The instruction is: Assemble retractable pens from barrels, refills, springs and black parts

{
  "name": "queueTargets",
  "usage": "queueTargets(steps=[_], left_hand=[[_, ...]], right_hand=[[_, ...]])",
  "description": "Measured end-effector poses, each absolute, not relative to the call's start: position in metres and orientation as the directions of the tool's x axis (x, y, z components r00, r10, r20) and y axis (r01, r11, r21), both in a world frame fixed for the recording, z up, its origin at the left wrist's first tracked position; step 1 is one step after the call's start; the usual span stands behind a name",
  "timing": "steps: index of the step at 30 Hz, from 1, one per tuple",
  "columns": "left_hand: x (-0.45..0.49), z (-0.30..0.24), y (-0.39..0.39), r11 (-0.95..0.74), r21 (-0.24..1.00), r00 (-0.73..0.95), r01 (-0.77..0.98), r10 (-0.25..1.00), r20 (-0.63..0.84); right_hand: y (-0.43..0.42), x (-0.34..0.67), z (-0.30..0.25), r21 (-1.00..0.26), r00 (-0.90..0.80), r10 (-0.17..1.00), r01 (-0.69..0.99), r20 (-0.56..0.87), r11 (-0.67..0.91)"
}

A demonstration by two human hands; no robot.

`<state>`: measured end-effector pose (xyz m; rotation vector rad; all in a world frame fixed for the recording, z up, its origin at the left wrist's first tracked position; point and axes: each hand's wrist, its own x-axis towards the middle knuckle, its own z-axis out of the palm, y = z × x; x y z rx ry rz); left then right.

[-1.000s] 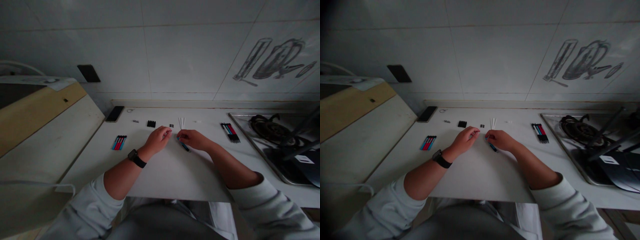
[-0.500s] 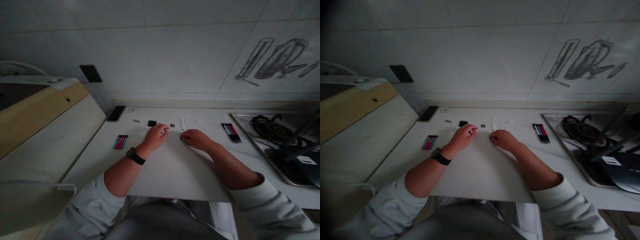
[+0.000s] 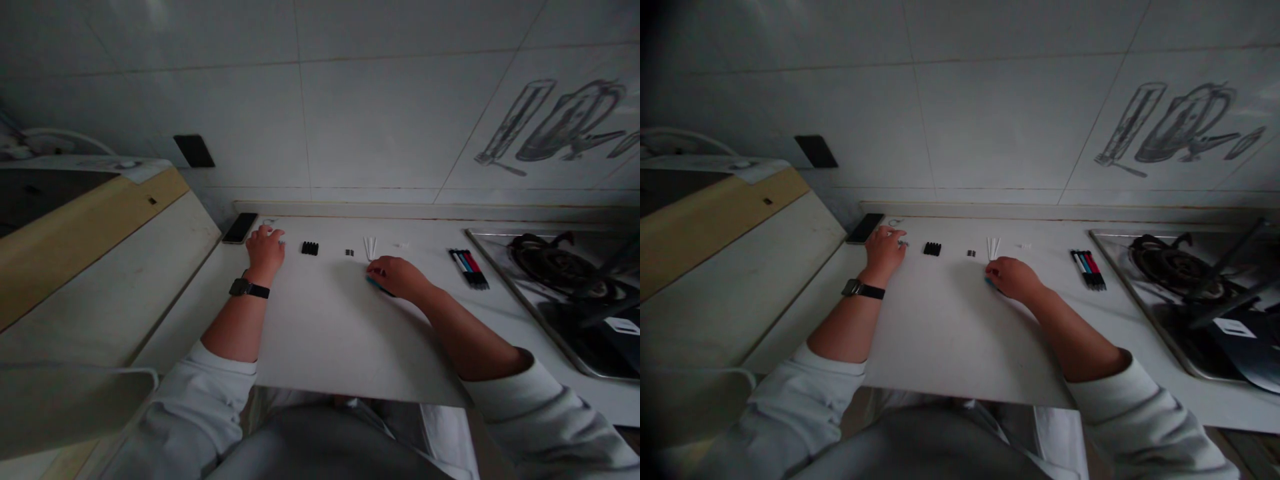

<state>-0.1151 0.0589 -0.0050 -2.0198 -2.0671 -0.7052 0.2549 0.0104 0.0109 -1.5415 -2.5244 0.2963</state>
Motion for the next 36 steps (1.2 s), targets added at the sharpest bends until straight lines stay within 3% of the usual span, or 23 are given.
queueTargets(steps=[8,17,21,24,27,30,36], left_hand=[[-0.115,-0.024,0.072,-0.026,0.244,-0.079,0.97,0.907,0.413],[-0.116,-0.023,0.075,-0.029,0.287,-0.096,0.957,0.906,0.413],[-0.109,-0.017,0.076,-0.142,0.387,-0.068,0.911,0.874,0.481],[-0.096,-0.017,0.08,-0.286,0.665,-0.079,0.69,0.884,0.461],[-0.079,-0.022,0.081,-0.241,0.941,-0.122,0.239,0.954,0.276],[-0.068,-0.026,0.078,-0.164,0.986,-0.109,-0.011,0.981,0.162],[-0.069,-0.024,0.075,-0.175,0.964,-0.23,-0.202,0.965,0.127]], right_hand=[[0.007,0.252,0.015,-0.364,-0.424,0.888,0.811,0.176,0.459],[0.007,0.25,0.01,-0.386,-0.438,0.876,0.786,0.203,0.483],[0.007,0.25,0.009,-0.39,-0.442,0.871,0.778,0.216,0.492],[0.007,0.25,0.009,-0.408,-0.446,0.859,0.756,0.25,0.511],[0.01,0.246,0.013,-0.41,-0.461,0.849,0.743,0.26,0.529],[0.018,0.232,0.018,-0.337,-0.528,0.815,0.742,0.239,0.58],[0.055,0.181,0.02,-0.11,-0.63,0.759,0.753,0.165,0.649]])
